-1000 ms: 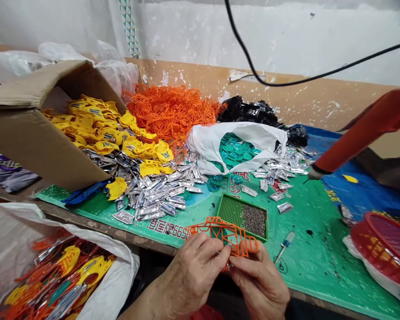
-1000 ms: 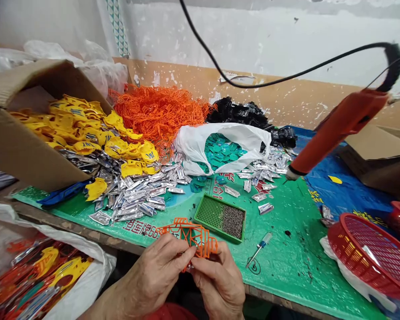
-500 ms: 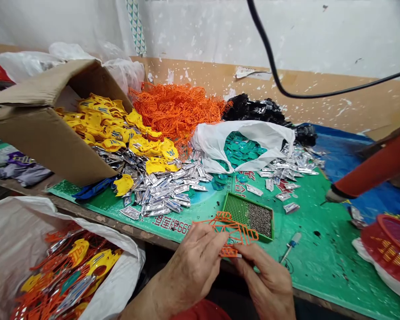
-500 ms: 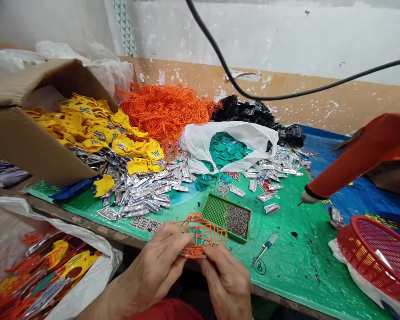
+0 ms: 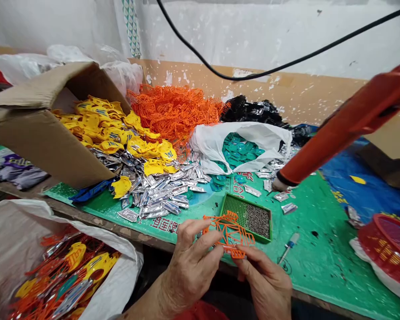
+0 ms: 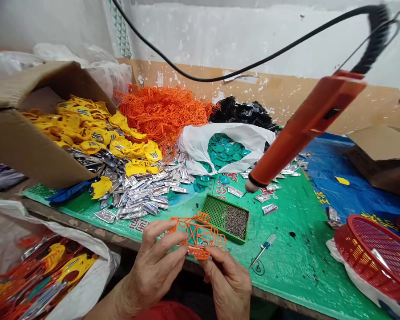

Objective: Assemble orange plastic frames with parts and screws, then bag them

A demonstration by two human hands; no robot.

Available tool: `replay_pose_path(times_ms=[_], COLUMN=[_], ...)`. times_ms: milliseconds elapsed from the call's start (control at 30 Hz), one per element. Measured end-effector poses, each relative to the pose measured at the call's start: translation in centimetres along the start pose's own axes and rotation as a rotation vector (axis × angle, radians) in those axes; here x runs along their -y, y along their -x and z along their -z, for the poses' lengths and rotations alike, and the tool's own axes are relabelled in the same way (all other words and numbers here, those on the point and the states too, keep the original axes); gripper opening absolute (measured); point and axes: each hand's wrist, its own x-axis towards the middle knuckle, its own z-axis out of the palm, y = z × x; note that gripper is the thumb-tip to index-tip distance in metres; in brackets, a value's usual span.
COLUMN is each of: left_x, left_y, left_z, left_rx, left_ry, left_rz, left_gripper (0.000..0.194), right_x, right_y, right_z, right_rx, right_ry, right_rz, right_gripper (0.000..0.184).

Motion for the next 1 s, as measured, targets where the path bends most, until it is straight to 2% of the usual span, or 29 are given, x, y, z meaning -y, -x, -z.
replay_pose_path(times_ms=[200,500,833,1000], left_x=[0.4,0.4,0.8,0.9], left_y=[1.0,1.6,0.7,0.3], left_z=[-0.4,-0.7,-1.0,-0.7], left_rx=[-0.070,-0.082,-0.062,-0.018], left_ry=[-0.038,-0.133,0.079,0.101], left_rz=[-0.036,0.090,0.126,0.105], left_gripper=[0.024,0.026,0.027,0.026], right_x=[-1.0,-2.4,-2.0,-1.8], right_y=[0.5,0.6,-0.5,-0.6], right_z=[-0.1,-0.3,-0.5,-0.6], right_rx=[-0.011,-0.002,-0.013,-0.039], right_ry=[0.088,0.270,0.413,0.453], right_rz=[0.148,0.307,0.499,0.541], right_gripper=[0.019,0.029,0.017,0.012])
